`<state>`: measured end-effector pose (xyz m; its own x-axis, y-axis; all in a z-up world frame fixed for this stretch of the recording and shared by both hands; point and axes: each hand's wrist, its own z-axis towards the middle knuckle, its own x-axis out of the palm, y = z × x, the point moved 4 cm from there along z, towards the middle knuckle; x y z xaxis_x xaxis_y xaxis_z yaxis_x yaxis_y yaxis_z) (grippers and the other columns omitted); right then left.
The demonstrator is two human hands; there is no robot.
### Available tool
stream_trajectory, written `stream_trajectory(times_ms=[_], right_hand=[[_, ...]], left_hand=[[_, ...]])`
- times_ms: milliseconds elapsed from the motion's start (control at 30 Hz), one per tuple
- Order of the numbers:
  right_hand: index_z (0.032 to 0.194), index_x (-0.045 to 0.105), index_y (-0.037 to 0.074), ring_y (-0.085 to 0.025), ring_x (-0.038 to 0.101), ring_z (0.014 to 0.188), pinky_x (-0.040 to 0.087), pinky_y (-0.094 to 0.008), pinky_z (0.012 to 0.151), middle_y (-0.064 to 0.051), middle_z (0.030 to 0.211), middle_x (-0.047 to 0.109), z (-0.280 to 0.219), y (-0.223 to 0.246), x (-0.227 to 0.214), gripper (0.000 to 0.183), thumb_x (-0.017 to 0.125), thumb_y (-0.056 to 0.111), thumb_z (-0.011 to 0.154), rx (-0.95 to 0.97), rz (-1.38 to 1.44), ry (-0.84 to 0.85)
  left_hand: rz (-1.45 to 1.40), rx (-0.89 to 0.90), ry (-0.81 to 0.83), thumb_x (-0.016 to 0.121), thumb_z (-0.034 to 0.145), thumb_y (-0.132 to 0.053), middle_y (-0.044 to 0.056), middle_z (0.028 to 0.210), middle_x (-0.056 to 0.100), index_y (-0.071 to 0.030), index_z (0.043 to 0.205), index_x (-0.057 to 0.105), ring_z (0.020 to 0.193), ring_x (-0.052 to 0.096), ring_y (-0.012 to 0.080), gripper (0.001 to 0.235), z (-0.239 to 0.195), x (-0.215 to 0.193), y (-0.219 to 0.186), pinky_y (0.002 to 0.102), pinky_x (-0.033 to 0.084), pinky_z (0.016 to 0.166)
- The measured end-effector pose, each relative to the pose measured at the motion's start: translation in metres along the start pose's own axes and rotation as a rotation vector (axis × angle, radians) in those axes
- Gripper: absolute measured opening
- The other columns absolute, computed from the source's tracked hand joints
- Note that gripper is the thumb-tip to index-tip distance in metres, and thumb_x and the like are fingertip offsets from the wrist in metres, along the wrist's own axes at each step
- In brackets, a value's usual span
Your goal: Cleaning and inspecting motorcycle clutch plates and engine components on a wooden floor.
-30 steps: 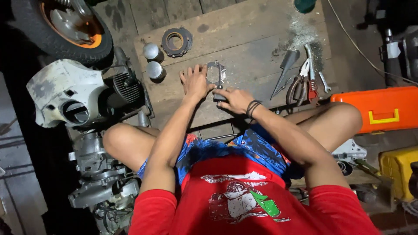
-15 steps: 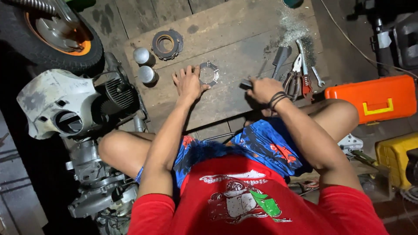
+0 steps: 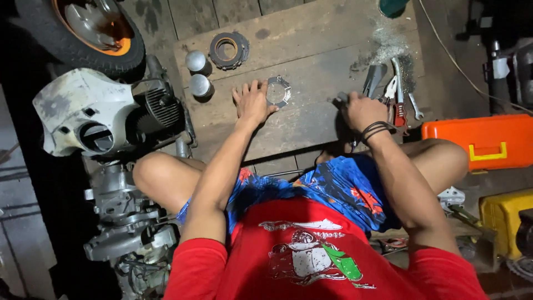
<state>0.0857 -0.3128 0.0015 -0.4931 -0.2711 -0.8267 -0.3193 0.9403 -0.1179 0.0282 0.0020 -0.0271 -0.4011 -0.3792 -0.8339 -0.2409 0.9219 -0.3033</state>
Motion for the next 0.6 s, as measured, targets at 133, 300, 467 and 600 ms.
stream_trajectory(times_ms=[133,300,467,600], right_hand=[[0.159,0.041,0.008,-0.05,0.071,0.108,0.055,-0.061,0.091,-0.028,0.13,0.067,-0.016,0.057,-0.034,0.064,0.046,0.032,0.1,-0.119,0.115,-0.03],[0.165,0.017,0.008,-0.051,0.065,0.118,0.05,-0.064,0.104,-0.026,0.142,0.06,-0.007,0.11,-0.025,0.079,0.05,0.016,0.094,-0.312,0.22,0.087],[0.153,0.047,0.024,-0.047,0.072,0.103,0.058,-0.058,0.09,-0.016,0.128,0.069,0.005,0.126,-0.023,0.052,0.046,0.029,0.102,-0.301,0.16,0.003],[0.134,0.053,0.01,-0.048,0.07,0.105,0.058,-0.059,0.089,-0.021,0.122,0.065,0.022,0.13,-0.018,0.041,0.054,0.034,0.1,-0.284,0.263,-0.003]], left_hand=[[-0.028,-0.016,0.006,0.082,0.087,-0.044,0.008,0.143,0.046,-0.017,0.155,0.042,0.131,0.039,0.0317,0.083,0.003,0.005,0.004,0.071,0.02,0.113],[-0.008,0.059,0.008,0.082,0.082,-0.049,0.007,0.136,0.051,-0.015,0.145,0.051,0.131,0.039,0.031,0.078,-0.002,-0.001,0.004,0.073,0.014,0.114],[-0.011,0.104,-0.07,0.085,0.078,-0.05,0.008,0.126,0.051,-0.013,0.136,0.05,0.128,0.041,0.031,0.077,-0.011,0.003,0.006,0.071,0.013,0.115],[0.04,0.113,-0.039,0.082,0.084,-0.049,0.006,0.13,0.047,-0.015,0.148,0.046,0.127,0.039,0.0304,0.081,-0.015,0.0,0.001,0.07,0.012,0.115]])
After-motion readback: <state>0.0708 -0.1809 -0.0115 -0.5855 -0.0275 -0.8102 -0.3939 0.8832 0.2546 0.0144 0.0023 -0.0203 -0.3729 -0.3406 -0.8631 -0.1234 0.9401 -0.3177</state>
